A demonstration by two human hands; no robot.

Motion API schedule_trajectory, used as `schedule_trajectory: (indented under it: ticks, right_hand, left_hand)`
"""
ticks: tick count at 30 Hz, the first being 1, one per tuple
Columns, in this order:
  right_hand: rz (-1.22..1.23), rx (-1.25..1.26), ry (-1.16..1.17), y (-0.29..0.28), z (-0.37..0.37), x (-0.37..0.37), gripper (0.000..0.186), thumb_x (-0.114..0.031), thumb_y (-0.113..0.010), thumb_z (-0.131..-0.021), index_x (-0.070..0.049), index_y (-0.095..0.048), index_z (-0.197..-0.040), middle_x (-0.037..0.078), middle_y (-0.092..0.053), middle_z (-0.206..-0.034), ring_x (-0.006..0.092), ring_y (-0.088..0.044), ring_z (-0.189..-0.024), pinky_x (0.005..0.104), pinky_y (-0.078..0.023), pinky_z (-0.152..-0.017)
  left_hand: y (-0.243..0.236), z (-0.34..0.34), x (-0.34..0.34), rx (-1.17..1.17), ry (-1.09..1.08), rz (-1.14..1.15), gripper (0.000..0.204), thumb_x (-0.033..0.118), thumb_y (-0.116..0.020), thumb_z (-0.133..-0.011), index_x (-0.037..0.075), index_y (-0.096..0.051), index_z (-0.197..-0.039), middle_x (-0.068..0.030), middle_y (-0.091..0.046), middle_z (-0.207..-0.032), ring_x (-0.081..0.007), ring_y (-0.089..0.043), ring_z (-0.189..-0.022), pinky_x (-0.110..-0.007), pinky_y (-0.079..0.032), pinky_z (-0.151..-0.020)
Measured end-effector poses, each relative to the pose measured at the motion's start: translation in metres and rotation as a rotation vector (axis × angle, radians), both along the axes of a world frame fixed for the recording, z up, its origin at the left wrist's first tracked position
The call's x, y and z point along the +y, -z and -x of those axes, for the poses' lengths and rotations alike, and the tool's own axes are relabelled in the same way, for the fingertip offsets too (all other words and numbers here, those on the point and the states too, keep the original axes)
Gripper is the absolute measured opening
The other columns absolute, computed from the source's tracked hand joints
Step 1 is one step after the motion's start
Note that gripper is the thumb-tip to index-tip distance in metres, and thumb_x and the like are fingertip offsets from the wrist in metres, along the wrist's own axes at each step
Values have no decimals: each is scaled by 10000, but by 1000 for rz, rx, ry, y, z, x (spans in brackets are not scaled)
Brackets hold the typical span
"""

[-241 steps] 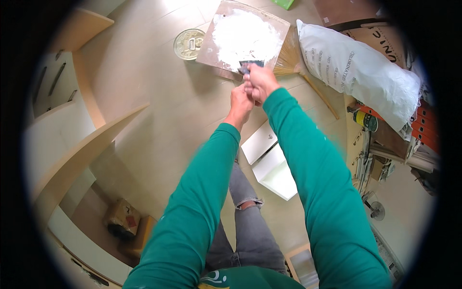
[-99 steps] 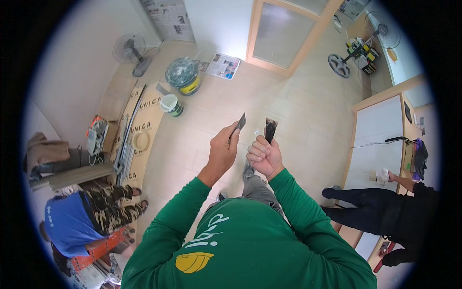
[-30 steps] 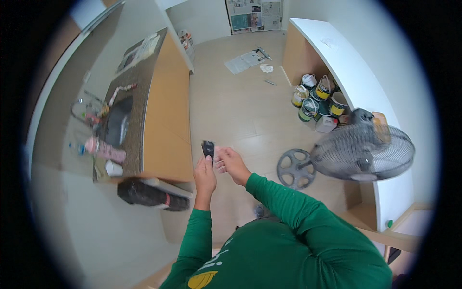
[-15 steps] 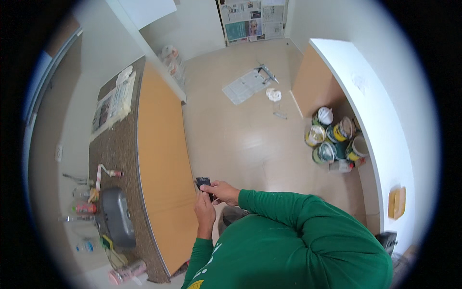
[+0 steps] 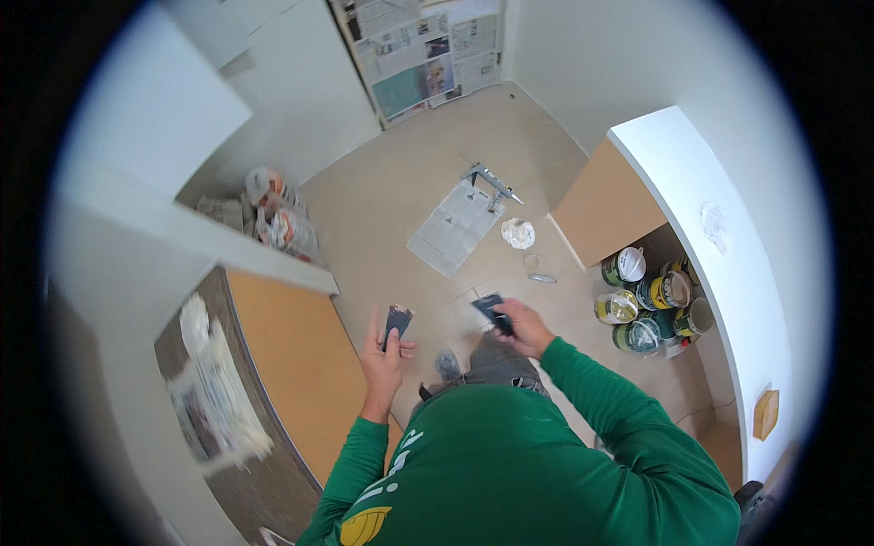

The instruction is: The person applies sealant along the joint between a wall and a wooden shelf using a caulking gun, then smooths the bead with a putty knife. The person briefly walks across the room to retrieve a tool before returning to continue smoothing the sealant.

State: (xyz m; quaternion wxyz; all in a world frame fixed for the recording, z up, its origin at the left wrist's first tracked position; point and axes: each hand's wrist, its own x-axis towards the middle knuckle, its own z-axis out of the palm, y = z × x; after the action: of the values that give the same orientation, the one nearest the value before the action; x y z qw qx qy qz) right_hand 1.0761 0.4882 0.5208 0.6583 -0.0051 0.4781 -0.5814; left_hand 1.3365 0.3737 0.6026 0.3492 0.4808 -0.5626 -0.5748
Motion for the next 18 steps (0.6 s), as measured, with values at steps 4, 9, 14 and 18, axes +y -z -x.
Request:
schedule_trajectory:
  ticks: [4, 9, 14, 18]
  right_hand:
    - [-33, -55, 217, -14, 72, -73, 177, -220, -656, -979, -110, -557, -1075, 36, -589, -849, 152, -564, -615, 283, -474, -519]
    - [-73, -222, 438, 43, 139, -197, 245, -220, -628, -999, -106, -510, -1181, 93, -629, -893, 167, -579, -641, 289, -480, -537]
    - [6, -183, 278, 58, 202, -352, 197, -268, -533, -1043, -117, -490, -1162, 109, -641, -868, 146, -507, -553, 251, -349, -438]
    - [-55, -257, 340, 33, 262, -475, 201, -319, -557, -1032, -133, -483, -1048, 78, -585, -774, 129, -429, -453, 258, -280, -377]
  left_hand:
    - [9, 30, -163, -68, 150, -52, 295, 75, -598, -994, -17, -597, -1274, -90, -697, -860, -134, -663, -635, -244, -505, -523]
    - [40, 109, -332, -138, 182, -218, 199, 160, -634, -992, -11, -630, -1093, -85, -678, -786, -133, -641, -562, -261, -499, -479]
    - [29, 191, -459, -133, 184, -334, 255, 269, -646, -991, 15, -646, -1009, -51, -632, -689, -149, -626, -524, -270, -474, -430]
    - [32, 259, -595, -172, 201, -340, 251, 290, -641, -994, 51, -624, -919, -40, -613, -688, -149, -619, -524, -282, -474, -450]
